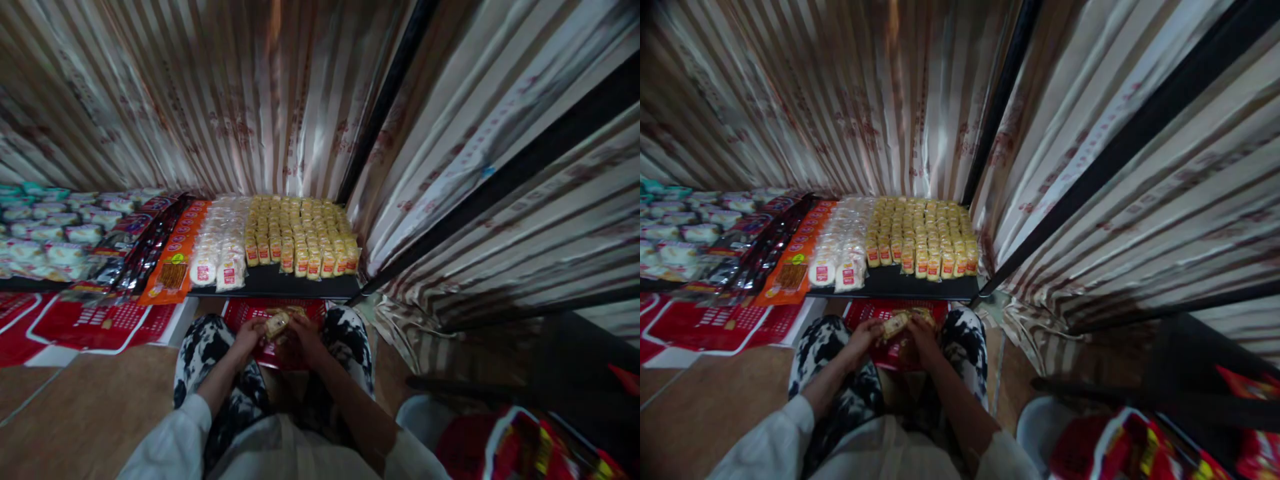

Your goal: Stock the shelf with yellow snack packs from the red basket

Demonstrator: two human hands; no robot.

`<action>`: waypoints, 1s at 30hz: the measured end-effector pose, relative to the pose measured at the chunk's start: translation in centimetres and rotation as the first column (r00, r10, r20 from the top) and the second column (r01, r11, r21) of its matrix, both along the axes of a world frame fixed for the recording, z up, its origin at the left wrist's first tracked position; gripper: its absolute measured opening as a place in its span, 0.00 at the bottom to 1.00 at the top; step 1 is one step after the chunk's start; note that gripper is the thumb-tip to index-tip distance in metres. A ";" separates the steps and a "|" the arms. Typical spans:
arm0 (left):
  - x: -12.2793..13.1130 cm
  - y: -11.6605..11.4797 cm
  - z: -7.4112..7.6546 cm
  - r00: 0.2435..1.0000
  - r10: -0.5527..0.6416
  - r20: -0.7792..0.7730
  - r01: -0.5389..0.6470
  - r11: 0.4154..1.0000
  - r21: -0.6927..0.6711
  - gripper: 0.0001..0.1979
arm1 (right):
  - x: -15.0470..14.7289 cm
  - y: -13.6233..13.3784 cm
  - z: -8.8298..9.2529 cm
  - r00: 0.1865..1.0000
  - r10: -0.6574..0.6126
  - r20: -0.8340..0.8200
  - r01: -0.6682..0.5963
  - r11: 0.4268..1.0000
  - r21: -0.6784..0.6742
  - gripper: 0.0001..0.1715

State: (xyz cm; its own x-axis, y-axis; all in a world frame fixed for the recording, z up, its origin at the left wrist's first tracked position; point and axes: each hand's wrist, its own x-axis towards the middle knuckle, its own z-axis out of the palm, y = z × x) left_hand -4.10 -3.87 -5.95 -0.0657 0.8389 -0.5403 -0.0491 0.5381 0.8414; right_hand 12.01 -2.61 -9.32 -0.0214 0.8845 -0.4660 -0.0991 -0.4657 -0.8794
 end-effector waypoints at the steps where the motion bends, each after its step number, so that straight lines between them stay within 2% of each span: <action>1: -0.3 -0.1 0.7 1.000 0.003 0.024 -0.004 1.000 0.016 0.16 | 0.1 -0.2 0.9 1.000 0.012 -0.025 -0.011 1.000 0.021 0.22; 6: -1.3 -0.8 3.6 0.993 0.005 0.118 -0.018 0.994 0.110 0.19 | -0.3 -0.7 4.4 0.984 0.072 -0.165 -0.054 0.992 0.111 0.20; 9: -1.6 -1.2 4.7 0.989 0.009 0.146 -0.040 0.976 0.212 0.21 | -0.8 -0.6 5.4 0.984 0.062 -0.168 -0.049 0.995 0.082 0.20; 11: -1.9 -1.2 5.3 0.990 -0.007 0.140 -0.026 0.972 0.232 0.19 | -1.2 -0.5 5.9 0.983 0.041 -0.180 -0.029 0.997 0.069 0.19; 14: -2.3 -0.9 6.1 0.987 -0.012 0.163 -0.012 0.990 0.143 0.12 | -1.6 -0.6 6.7 0.966 0.018 -0.257 -0.001 0.998 0.064 0.22; 20: -3.3 -0.2 8.0 0.944 0.045 0.327 -0.016 0.996 -0.092 0.06 | -1.8 -1.2 7.8 0.931 0.095 -0.353 -0.095 0.995 0.017 0.20; 23: -3.8 -0.2 8.3 0.920 0.021 0.393 0.025 0.993 -0.111 0.05 | -1.9 -1.3 7.6 0.935 0.083 -0.345 -0.081 0.996 0.021 0.17; 26: -3.9 -0.3 7.9 0.910 -0.007 0.414 0.037 0.997 -0.065 0.06 | -1.9 -1.1 7.2 0.962 0.054 -0.267 -0.055 0.998 0.004 0.17; 30: -3.7 0.0 7.4 0.945 -0.075 0.320 0.074 0.997 0.012 0.13 | -1.9 -0.3 7.1 0.986 0.041 -0.159 -0.040 0.999 0.005 0.20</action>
State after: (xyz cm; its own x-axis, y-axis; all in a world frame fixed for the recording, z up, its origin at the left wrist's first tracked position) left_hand -7.79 -3.89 1.46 0.1731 0.8348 -0.5225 -0.2752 0.5504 0.7882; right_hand 10.16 -2.88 -2.22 -0.1309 0.8824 -0.4519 -0.2189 -0.4703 -0.8549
